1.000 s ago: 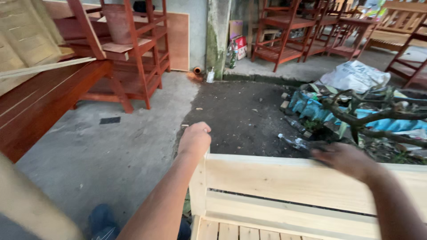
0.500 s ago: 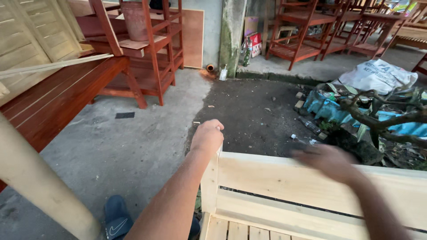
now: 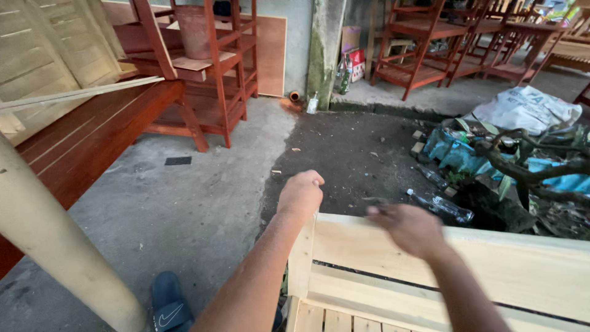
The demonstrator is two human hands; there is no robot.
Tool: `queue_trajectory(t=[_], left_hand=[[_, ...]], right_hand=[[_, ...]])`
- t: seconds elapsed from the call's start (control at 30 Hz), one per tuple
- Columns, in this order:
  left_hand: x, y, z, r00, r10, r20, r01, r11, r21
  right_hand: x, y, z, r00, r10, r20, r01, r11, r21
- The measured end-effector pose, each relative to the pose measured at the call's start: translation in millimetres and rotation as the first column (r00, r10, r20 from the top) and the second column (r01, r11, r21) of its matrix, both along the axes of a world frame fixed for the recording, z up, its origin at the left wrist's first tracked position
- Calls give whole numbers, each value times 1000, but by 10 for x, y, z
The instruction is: The person sands a light-colored wooden bench, first rubbing the seat slats with a sanding block, then sanding the backrest rail and its edges, moving the block back and forth along the wood. Near the end they handle the sandpaper and continue sanding the bench frame.
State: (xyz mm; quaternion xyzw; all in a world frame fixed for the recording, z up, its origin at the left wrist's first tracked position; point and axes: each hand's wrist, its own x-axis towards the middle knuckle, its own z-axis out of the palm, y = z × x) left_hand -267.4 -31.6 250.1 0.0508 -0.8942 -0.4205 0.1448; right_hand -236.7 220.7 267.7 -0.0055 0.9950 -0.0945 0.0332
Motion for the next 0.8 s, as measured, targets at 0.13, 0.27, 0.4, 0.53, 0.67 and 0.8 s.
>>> queue_trajectory(t=[0.13,0.27,0.4,0.53,0.67,0.8], left_hand=[[-18,27,74,983,-139,-121,167,949,267],[139,203,352,916,-278,-288,348,194,917],[357,86,660,743,-571,-350,489,106,866],[464,46,925,705,-687,-177,482,281,830],[534,113,1147,840,-527,-130,535,762,365],[792,12,1233,887,-394,-238,401,916,-22]], right_hand=[[127,-384,369,991,-29,-130,-72,705,-706],[181,-234,648,989,-121,-85,-79,53,-995],[196,-225,630,982,-10,-186,-184,-206,-961],[151,-177,511,984,-22,-174,-175,-189,-966],[13,12,455,963,40,-265,-246,-259,-934],[-100,78,326,918,198,-342,-270,-318,-909]])
